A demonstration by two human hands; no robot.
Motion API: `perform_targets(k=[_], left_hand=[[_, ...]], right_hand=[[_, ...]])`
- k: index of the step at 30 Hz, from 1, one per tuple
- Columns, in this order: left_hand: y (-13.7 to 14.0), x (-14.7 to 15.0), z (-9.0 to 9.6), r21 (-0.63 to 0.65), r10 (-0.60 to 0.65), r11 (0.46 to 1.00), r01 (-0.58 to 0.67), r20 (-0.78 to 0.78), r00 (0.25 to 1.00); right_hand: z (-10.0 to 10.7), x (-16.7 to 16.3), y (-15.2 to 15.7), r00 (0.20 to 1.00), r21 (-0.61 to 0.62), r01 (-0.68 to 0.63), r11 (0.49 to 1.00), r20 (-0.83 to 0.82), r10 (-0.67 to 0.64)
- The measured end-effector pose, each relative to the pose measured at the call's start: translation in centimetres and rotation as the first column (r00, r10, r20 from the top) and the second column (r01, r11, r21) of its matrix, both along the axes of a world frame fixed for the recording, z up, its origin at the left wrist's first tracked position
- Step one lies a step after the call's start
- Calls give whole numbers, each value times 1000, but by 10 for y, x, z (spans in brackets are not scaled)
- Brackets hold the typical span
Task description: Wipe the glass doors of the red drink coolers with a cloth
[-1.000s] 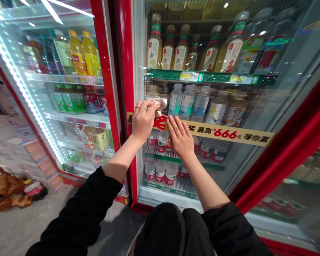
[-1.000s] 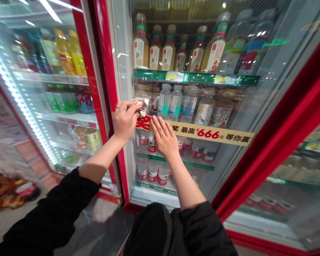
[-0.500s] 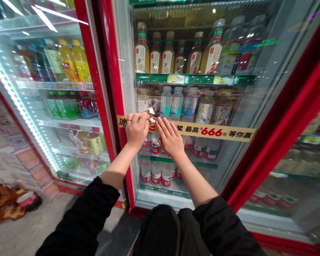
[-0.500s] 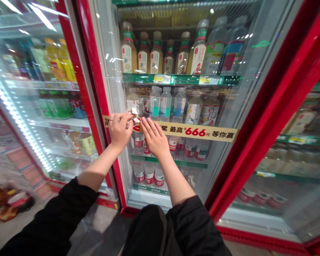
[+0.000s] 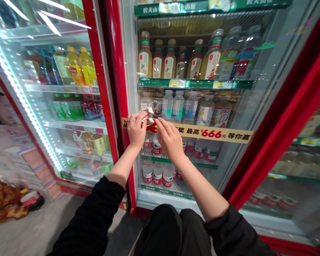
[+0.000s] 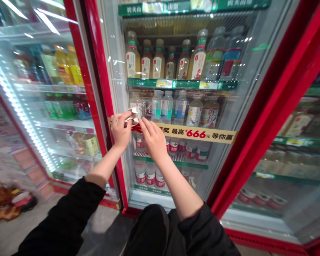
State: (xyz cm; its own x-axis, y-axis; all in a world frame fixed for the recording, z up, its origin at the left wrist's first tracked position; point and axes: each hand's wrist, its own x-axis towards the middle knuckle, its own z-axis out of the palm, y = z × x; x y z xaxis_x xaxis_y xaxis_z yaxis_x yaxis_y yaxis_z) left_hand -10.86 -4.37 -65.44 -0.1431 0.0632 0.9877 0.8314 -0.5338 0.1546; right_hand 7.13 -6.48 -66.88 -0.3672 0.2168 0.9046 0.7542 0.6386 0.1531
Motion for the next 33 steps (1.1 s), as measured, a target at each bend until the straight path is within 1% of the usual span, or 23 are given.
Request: perform_targets(k=[2, 5, 7, 9, 11, 13, 16, 18, 20, 22, 24, 26, 28, 30, 33], left_hand=[[2, -1, -1, -14, -56, 998, 57, 60, 997], [5, -4, -2, 33, -103, 994, 100, 107, 989], [8, -9, -4, 50, -83, 996, 79, 80, 993], [9, -15, -5, 35, -43, 998, 42, 31, 999], [10, -23, -7, 5, -27, 1000, 28, -33, 999], [8, -32, -8, -29, -43, 999, 40, -111, 993], [0, -50, -9, -80, -103, 993, 85, -256, 961], [-8, -62, -8, -92, -140, 989, 116, -333, 932], [-15, -71, -6, -78, -149, 988, 130, -359, 921], [-19, -76, -1, -50, -133, 991, 124, -341, 930], [-19, -74, 6, -29, -117, 993, 114, -332, 936], [-15, -68, 13, -45, -111, 994, 101, -358, 927], [-8, -58, 20, -93, -111, 992, 80, -395, 912], [1, -48, 22, -125, -109, 990, 63, -404, 908], [13, -40, 19, -79, -86, 995, 59, -407, 909]], right_hand=[[20, -6, -3, 999, -5, -45, 999, 25, 45], [48, -18, -3, 992, -34, -96, 995, 74, 99], [59, -28, -2, 987, -51, -114, 992, 110, 119], [64, -37, 1, 983, -52, -115, 992, 138, 121], [65, -42, 5, 981, -45, -105, 994, 161, 110], [65, -43, 11, 978, -34, -91, 995, 187, 96], [66, -40, 20, 977, -10, -58, 998, 204, 59], [67, -39, 24, 980, 18, -47, 999, 196, 43], [65, -40, 25, 980, 58, -55, 997, 194, 43], [61, -41, 23, 978, 84, -60, 995, 206, 41], [53, -36, 20, 978, 79, -36, 996, 206, 19], [45, -26, 18, 987, 73, 10, 997, 162, -21], [39, -15, 17, 996, 94, 43, 995, 70, -49], [37, -9, 19, 998, 133, 55, 990, -38, -50], [37, -20, 24, 988, 182, 76, 980, -148, -49]])
